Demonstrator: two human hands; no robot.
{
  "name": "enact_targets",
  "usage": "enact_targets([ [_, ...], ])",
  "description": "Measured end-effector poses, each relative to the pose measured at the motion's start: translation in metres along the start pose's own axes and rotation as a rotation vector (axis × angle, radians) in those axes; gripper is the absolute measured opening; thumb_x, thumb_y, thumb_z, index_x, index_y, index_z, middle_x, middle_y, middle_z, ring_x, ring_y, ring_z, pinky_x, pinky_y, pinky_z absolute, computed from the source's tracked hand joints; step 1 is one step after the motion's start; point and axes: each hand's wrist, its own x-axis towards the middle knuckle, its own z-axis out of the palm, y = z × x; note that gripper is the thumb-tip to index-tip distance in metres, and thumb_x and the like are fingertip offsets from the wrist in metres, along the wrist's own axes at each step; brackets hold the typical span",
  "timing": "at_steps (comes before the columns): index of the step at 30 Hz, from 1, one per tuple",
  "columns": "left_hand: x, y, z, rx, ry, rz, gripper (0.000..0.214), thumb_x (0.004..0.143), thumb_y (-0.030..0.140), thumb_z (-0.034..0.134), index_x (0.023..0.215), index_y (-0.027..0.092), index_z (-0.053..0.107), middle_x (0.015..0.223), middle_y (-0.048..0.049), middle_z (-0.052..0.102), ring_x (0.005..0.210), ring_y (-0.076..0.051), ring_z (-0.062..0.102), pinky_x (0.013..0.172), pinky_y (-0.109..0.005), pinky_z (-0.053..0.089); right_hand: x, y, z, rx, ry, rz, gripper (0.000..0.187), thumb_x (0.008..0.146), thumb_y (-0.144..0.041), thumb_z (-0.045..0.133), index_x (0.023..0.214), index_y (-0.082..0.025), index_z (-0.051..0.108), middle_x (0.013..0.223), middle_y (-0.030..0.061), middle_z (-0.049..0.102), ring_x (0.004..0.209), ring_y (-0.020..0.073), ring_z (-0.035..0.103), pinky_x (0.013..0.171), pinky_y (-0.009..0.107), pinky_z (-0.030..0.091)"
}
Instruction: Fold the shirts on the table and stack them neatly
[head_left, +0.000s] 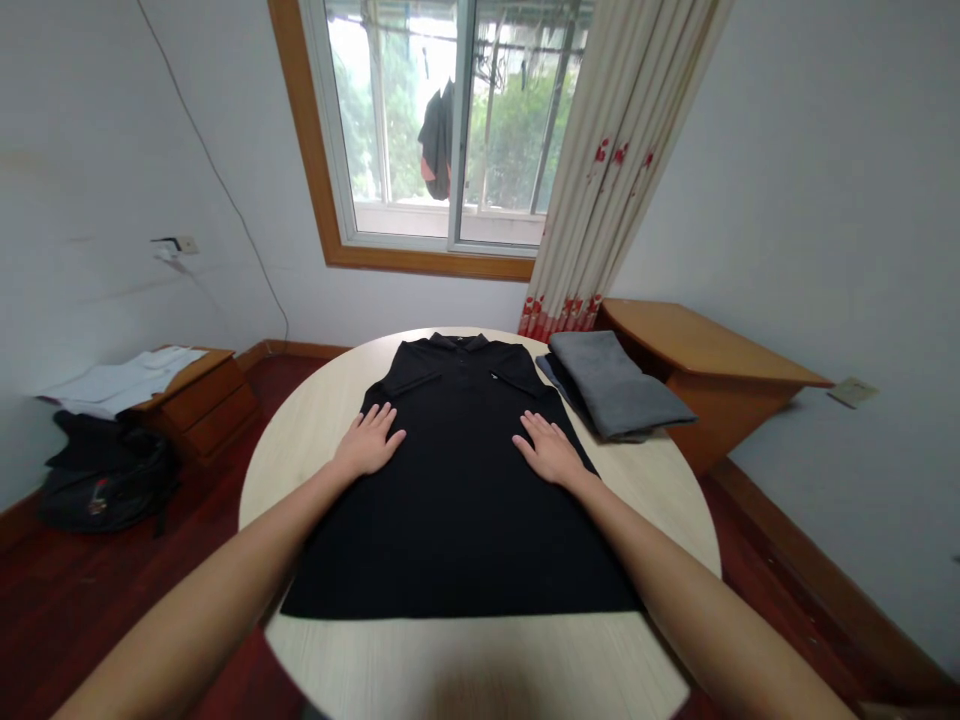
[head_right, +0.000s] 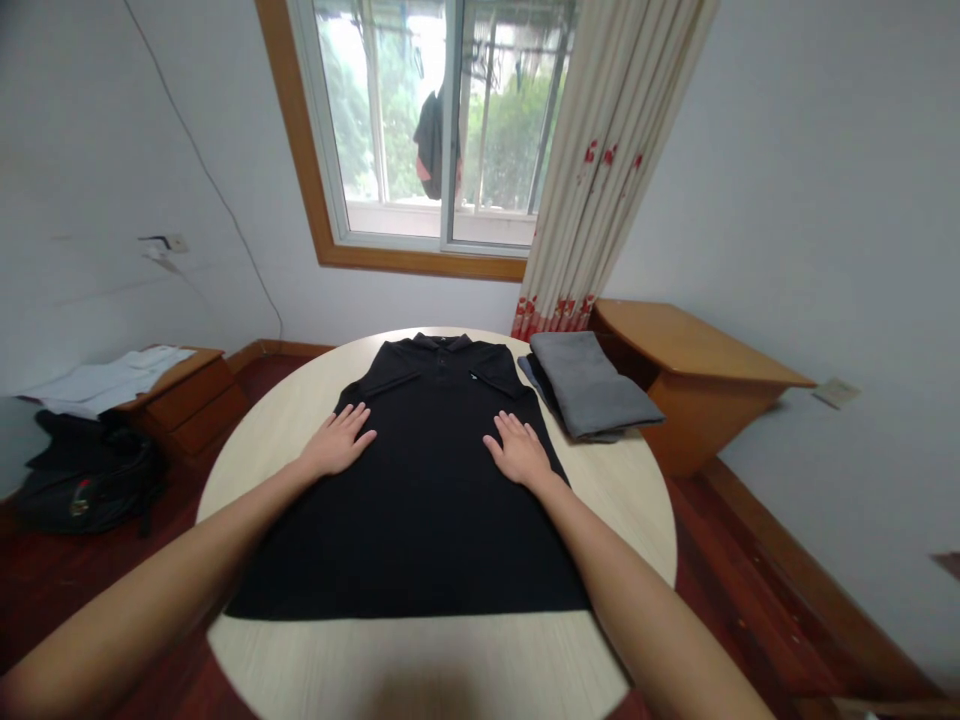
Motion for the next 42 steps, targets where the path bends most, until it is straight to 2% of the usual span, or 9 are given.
enact_targets([
  [8,-0.06,-0.013,-0.003,0.018,0.007,-0.042,0.07,0.102,0.052,0.024,0.157,0.011,0.033,0.166,-0.0113,0.024,0.154,-0.031,0.02,0.122,-0.047,0.023,-0.065,0.023,-0.001,-0.035,0.07,-0.041,0.067,0.103,-0.051,0.031,0.153,-0.009,0.041,0.161,0.0152,0.035,0.151,0.0269,0.03,0.123,0.043,0.024],
  [13,-0.086,-0.008,-0.006,0.014,0.024,-0.128,0.068,0.102,0.051,0.025,0.157,0.011,0.034,0.166,-0.0137,0.024,0.154,-0.029,0.021,0.122,-0.048,0.023,-0.088,0.023,-0.002,-0.051,0.077,-0.061,0.064,0.103,-0.05,0.033,0.152,-0.01,0.044,0.16,0.0153,0.038,0.15,0.0275,0.032,0.122,0.044,0.025],
  [16,-0.098,-0.008,-0.011,0.006,0.078,-0.165,0.065,0.101,0.049,0.029,0.152,0.01,0.042,0.162,-0.017,0.035,0.149,-0.031,0.032,0.12,-0.048,0.028,-0.094,0.021,-0.011,-0.077,0.073,-0.069,0.063,0.102,-0.048,0.036,0.149,-0.008,0.047,0.158,0.0176,0.041,0.148,0.0283,0.035,0.121,0.042,0.028],
  [21,-0.095,-0.01,-0.026,-0.132,0.148,-0.134,0.052,0.094,0.041,0.049,0.136,0.012,0.058,0.137,-0.0162,0.062,0.128,-0.029,0.057,0.108,-0.037,0.043,-0.074,0.009,-0.043,-0.112,-0.038,-0.069,0.049,0.096,-0.046,0.052,0.127,-0.012,0.068,0.132,0.0179,0.066,0.12,0.0286,0.063,0.103,0.036,0.046],
  [26,-0.068,-0.006,-0.044,-0.327,0.0,-0.285,0.065,0.085,0.036,0.062,0.143,0.011,0.048,0.124,-0.0164,0.069,0.109,-0.028,0.068,0.092,-0.034,0.052,-0.03,-0.022,-0.063,-0.034,-0.085,-0.045,0.037,0.095,-0.043,0.056,0.118,-0.019,0.073,0.117,0.011,0.074,0.106,0.0256,0.069,0.089,0.031,0.051],
  [32,-0.074,-0.014,-0.057,-0.537,-0.256,-0.329,0.078,0.072,0.034,0.067,0.145,0.015,0.048,0.121,-0.0145,0.071,0.094,-0.029,0.073,0.073,-0.033,0.058,0.009,-0.046,-0.056,0.027,-0.134,-0.077,0.038,0.094,-0.045,0.057,0.119,-0.02,0.072,0.118,0.01,0.074,0.106,0.0259,0.069,0.082,0.03,0.051],
  [36,-0.099,-0.015,-0.069,-0.68,-0.345,-0.245,0.067,0.065,0.038,0.073,0.13,0.026,0.063,0.12,-0.0066,0.073,0.105,-0.03,0.071,0.08,-0.034,0.059,0.01,-0.046,-0.036,0.163,-0.048,-0.129,0.035,0.095,-0.044,0.057,0.116,-0.021,0.073,0.111,0.009,0.073,0.097,0.0215,0.069,0.08,0.028,0.05],
  [39,-0.106,0.008,-0.086,-0.673,-0.259,-0.15,0.057,0.066,0.036,0.07,0.123,0.03,0.068,0.127,-0.0026,0.071,0.119,-0.028,0.065,0.095,-0.034,0.055,0.003,-0.043,-0.022,0.202,0.02,-0.159,0.034,0.094,-0.042,0.059,0.117,-0.02,0.071,0.113,0.0093,0.068,0.096,0.0202,0.067,0.081,0.028,0.049],
  [42,-0.102,0.051,-0.098,-0.622,-0.172,-0.042,0.057,0.071,0.033,0.064,0.127,0.032,0.064,0.131,-0.0012,0.068,0.12,-0.026,0.064,0.101,-0.034,0.051,-0.001,-0.04,-0.017,0.239,0.03,-0.19,0.031,0.094,-0.04,0.061,0.115,-0.02,0.072,0.113,0.0089,0.066,0.097,0.0196,0.066,0.083,0.028,0.049],
])
